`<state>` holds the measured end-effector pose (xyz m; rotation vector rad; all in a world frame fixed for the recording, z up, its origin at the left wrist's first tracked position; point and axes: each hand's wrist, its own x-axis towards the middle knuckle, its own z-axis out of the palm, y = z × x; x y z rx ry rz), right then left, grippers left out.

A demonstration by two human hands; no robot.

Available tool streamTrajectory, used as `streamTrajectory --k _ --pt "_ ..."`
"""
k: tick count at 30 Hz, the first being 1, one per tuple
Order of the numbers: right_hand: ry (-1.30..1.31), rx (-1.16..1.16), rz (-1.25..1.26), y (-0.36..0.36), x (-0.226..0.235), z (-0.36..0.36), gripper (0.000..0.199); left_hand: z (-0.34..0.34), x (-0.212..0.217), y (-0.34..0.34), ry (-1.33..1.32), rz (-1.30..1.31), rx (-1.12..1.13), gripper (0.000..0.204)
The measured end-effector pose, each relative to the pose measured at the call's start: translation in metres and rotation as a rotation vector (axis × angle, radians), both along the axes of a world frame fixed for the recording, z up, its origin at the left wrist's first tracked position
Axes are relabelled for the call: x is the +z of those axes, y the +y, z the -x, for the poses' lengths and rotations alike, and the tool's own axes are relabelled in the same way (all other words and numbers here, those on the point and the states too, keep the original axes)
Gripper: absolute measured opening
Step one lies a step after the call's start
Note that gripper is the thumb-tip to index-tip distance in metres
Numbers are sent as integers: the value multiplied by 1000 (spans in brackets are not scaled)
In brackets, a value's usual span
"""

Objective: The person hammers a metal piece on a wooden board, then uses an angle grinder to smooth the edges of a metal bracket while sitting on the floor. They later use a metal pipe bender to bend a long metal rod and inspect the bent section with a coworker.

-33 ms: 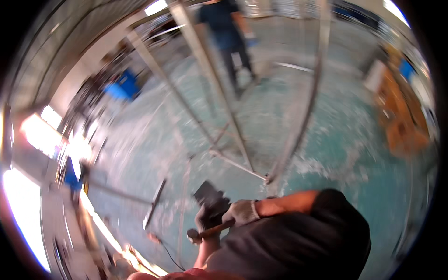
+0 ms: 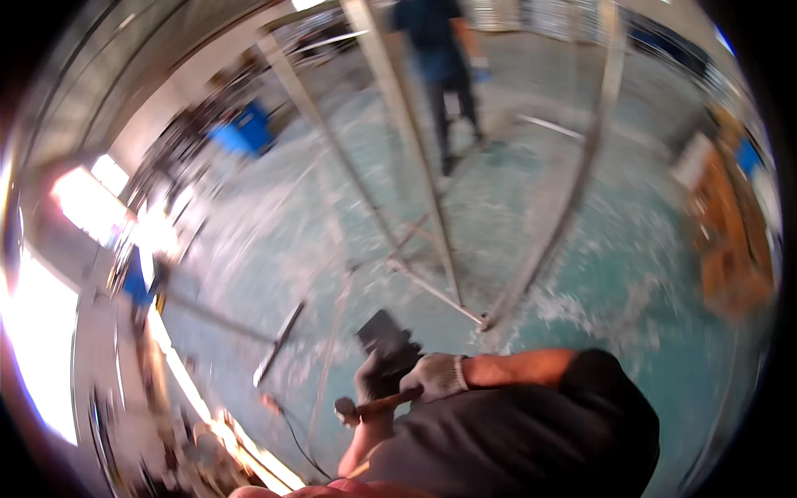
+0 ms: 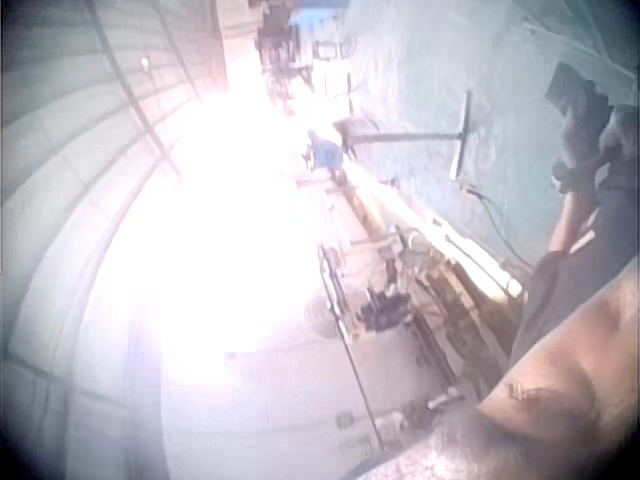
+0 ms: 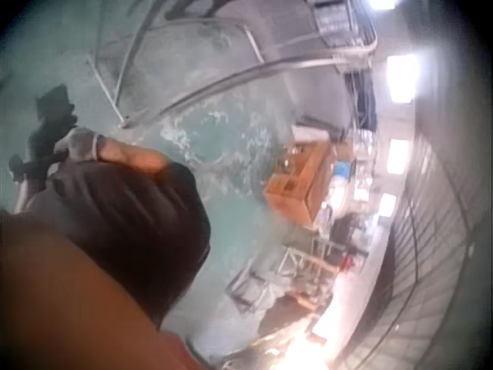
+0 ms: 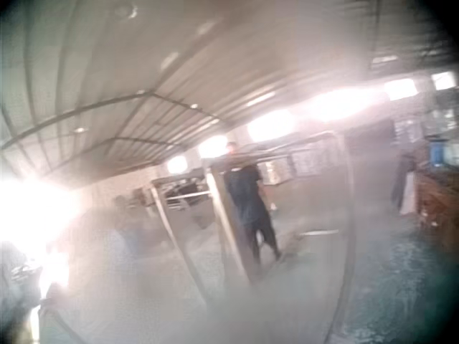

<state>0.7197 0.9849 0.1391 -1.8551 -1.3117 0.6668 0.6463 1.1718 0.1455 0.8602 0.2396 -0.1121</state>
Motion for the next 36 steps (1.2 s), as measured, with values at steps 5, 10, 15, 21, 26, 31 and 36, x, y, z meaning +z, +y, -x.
streamTrajectory --k 5,10,15,21,26,31,36 --pt "-15 85 62 -29 -17 -41 39 -42 32 -36 34 379 -53 47" --pt "-29 120 258 -62 -27 -69 39 -50 -10 -56 -334 -203 92 55" --pt "-4 169 338 -36 -16 -75 43 -42 22 -53 -444 -165 65 62" --pt "21 70 331 -33 -16 -78 47 -45 -2 -24 -434 106 -104 69" --pt "49 -19 200 -46 -32 -74 45 -61 7 -19 -94 9 8 34" --pt "50 -40 210 -51 -41 -76 44 -61 23 -22 -128 -222 -62 28" --pt "59 19 256 -38 -33 -79 48 -69 5 -8 -231 -175 -14 50"
